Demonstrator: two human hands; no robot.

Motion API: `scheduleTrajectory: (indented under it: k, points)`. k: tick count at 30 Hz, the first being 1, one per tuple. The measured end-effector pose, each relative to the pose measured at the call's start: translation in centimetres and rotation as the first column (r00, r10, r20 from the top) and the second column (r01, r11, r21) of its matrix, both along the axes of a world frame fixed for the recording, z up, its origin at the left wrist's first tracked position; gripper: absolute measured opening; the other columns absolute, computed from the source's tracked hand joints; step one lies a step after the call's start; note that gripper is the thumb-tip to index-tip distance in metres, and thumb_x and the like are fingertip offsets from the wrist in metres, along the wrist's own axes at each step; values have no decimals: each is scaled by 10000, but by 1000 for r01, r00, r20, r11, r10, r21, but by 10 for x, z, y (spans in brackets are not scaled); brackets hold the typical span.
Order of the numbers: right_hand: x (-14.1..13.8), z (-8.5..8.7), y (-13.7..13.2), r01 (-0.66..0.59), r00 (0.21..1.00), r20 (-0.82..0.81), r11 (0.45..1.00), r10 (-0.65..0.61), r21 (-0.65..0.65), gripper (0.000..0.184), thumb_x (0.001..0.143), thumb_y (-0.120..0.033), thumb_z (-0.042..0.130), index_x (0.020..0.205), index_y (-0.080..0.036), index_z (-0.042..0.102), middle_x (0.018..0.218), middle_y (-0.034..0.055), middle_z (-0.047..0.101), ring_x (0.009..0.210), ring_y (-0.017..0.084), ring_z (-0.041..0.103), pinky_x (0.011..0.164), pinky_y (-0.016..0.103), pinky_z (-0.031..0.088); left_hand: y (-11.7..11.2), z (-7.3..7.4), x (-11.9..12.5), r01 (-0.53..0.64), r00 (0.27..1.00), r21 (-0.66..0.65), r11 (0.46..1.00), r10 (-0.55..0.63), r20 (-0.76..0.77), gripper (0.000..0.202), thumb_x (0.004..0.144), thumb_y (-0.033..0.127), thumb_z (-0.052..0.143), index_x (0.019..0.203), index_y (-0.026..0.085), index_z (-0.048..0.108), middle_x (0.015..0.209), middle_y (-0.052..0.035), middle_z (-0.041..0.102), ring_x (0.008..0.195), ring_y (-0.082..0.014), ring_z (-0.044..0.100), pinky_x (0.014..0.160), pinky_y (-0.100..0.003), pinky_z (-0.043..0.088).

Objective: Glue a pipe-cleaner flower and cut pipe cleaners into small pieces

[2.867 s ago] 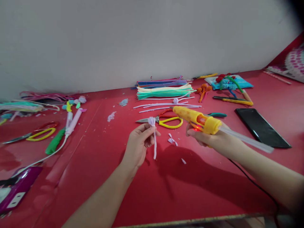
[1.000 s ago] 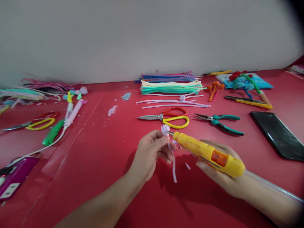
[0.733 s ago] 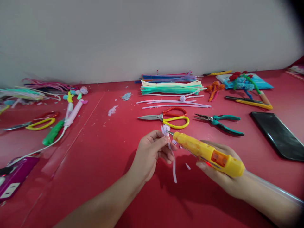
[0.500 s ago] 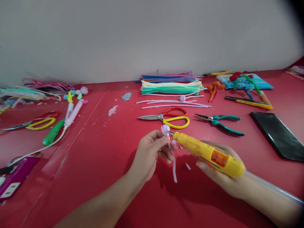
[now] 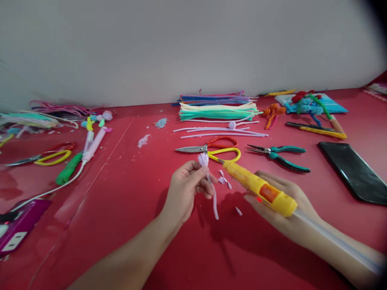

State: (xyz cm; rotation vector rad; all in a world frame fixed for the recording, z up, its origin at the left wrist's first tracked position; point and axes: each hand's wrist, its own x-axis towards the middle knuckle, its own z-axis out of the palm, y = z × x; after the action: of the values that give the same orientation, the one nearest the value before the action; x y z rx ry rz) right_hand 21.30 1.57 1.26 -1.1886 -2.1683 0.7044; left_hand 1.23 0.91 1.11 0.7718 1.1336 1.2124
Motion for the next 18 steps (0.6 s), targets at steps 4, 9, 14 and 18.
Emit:
scheduleTrajectory:
  k: [4,9,14,18]
  points:
    - [6,-5,14,-5,958,288,1000,-1,19,154,719,-161,453,871,-182,455,849,55,507,694,154,529,594,258,379,4,-3,-4,-41,999,18,999,41,-8,144,719,271,537,703,149,462,649,-30,624,419,-68,512,383,-176,385]
    - [20,-20,28,-37,853,522,999,12,39,364,631,-103,449,991,-162,443,960,81,474,819,194,524,693,297,384,4,-8,-3,-18,1000,10,1000,18,-8,145,711,265,539,698,140,467,653,-39,623,419,-63,507,379,-170,374]
    - [19,-2,25,-60,847,528,979,-54,196,398,633,-150,495,1028,-155,456,1033,102,463,984,251,427,804,362,340,4,-9,-1,7,1000,17,1000,-7,-14,140,729,257,525,694,140,455,641,-34,614,412,-60,498,375,-168,369]
    - [-3,13,7,-233,860,489,965,145,123,53,725,-199,472,751,-196,518,830,34,512,800,169,463,735,311,353,3,-10,-1,26,999,24,999,-25,-27,145,739,258,519,690,138,454,645,-34,609,405,-58,492,374,-170,367]
